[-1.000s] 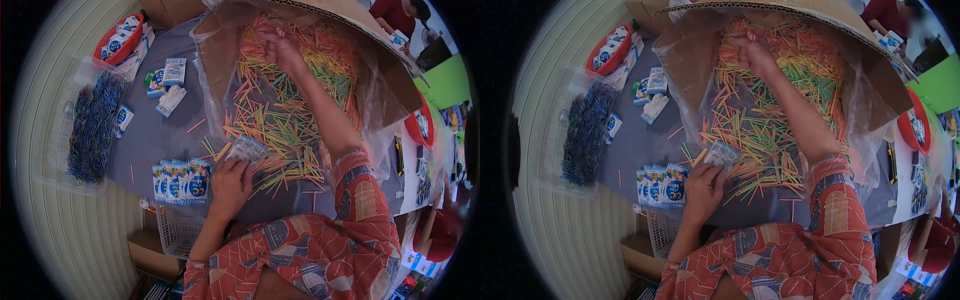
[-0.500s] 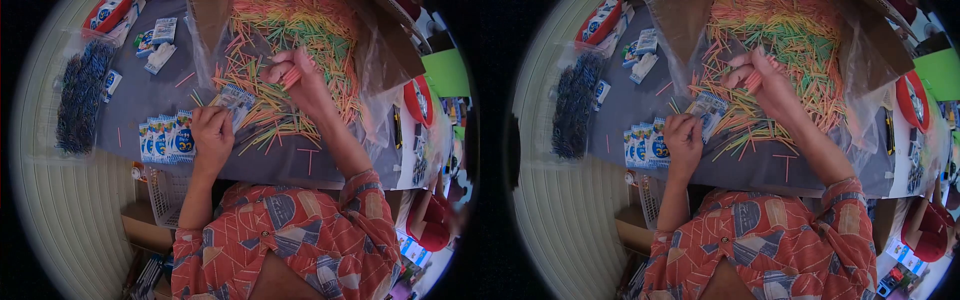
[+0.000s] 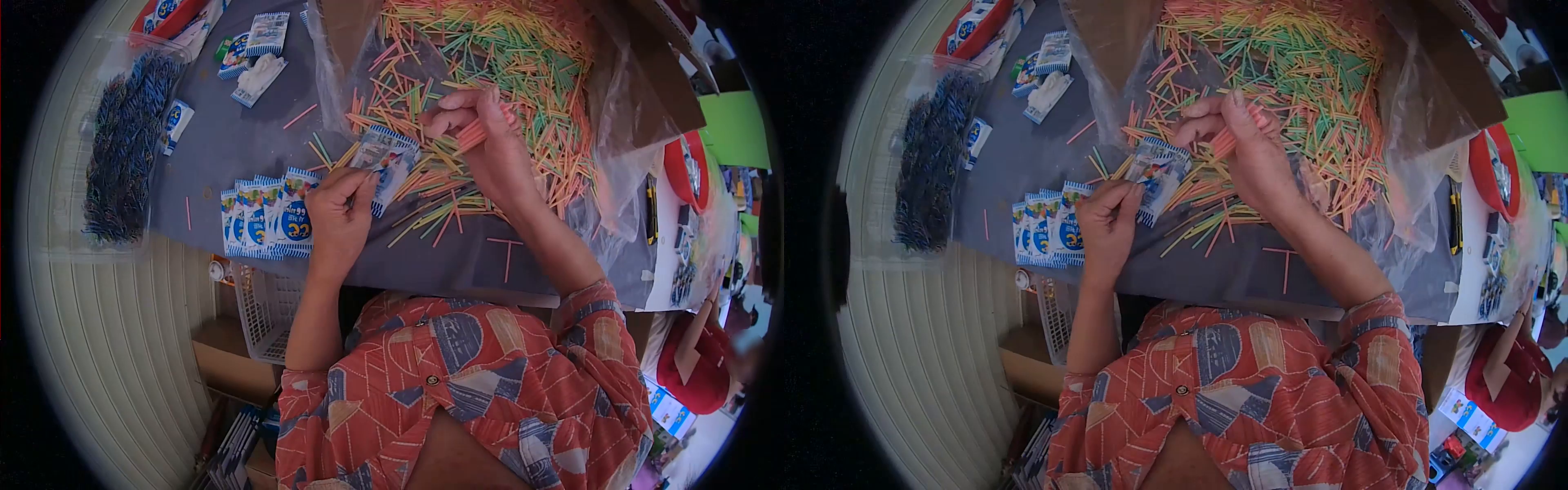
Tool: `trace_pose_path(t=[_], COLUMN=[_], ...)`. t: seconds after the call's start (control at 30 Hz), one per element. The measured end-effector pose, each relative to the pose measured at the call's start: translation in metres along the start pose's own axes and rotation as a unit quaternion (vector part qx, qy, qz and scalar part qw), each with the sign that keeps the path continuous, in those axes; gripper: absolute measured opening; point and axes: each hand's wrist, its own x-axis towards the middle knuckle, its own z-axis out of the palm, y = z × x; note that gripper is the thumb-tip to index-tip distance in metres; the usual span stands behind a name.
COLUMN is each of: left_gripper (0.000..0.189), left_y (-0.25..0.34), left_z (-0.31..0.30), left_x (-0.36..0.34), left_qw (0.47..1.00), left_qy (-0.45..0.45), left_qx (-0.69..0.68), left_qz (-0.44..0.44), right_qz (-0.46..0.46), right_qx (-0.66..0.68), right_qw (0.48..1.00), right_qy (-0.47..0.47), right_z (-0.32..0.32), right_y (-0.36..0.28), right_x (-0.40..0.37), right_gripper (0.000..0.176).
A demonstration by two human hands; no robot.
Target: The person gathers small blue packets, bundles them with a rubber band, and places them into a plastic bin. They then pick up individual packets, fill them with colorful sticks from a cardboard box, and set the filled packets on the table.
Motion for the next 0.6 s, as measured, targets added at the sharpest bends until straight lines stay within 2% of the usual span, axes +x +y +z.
trace_pose_path(t=[0.1,0.13,0.17,0.2,0.27,0.3,0.37,0.5,0.57,0.6], left_gripper=[0.022,0.021,0.020,0.020,0.019,0.019,0.021,0.020,0.017,0.017], left_y=[0.007,0.009,0.011,0.009,0.004,0.007,0.015,0.015,0.013,0.008], left_z=[-0.007,-0.006,-0.004,0.002,0.018,0.021,0.026,0.022,0.009,0.005], left_x=[0.004,0.007,0.009,0.006,-0.006,-0.006,-0.006,0.002,0.008,0.009], left_qw=[0.999,0.992,0.958,0.958,0.919,0.919,0.912,0.910,0.982,0.982], left_qy=[-0.015,0.007,0.028,0.026,-0.052,-0.051,-0.036,-0.063,-0.061,-0.062], left_qx=[-0.040,0.087,0.211,0.209,0.328,0.329,0.366,0.383,0.172,0.172], left_qz=[-0.023,0.086,0.193,0.194,0.212,0.211,0.180,0.144,0.043,0.043], right_qz=[-0.046,-0.041,-0.035,-0.035,-0.001,-0.001,-0.011,0.004,0.015,0.015], right_qx=[0.009,-0.032,-0.074,-0.075,-0.068,-0.068,0.012,0.017,0.004,0.005], right_qw=[0.999,0.998,0.993,0.993,0.995,0.995,0.999,0.999,1.000,1.000], right_qy=[-0.006,-0.047,-0.087,-0.085,-0.071,-0.072,-0.042,-0.037,-0.023,-0.022], right_z=[0.009,0.008,0.007,0.007,0.008,0.008,0.006,0.004,0.002,0.002], right_y=[0.003,0.005,0.006,0.008,0.012,0.012,0.013,0.011,0.013,0.013], right_x=[0.005,0.007,0.008,0.008,0.009,0.011,0.010,0.005,0.003,0.003], right_gripper=[0.046,0.047,0.048,0.048,0.048,0.048,0.046,0.046,0.046,0.046])
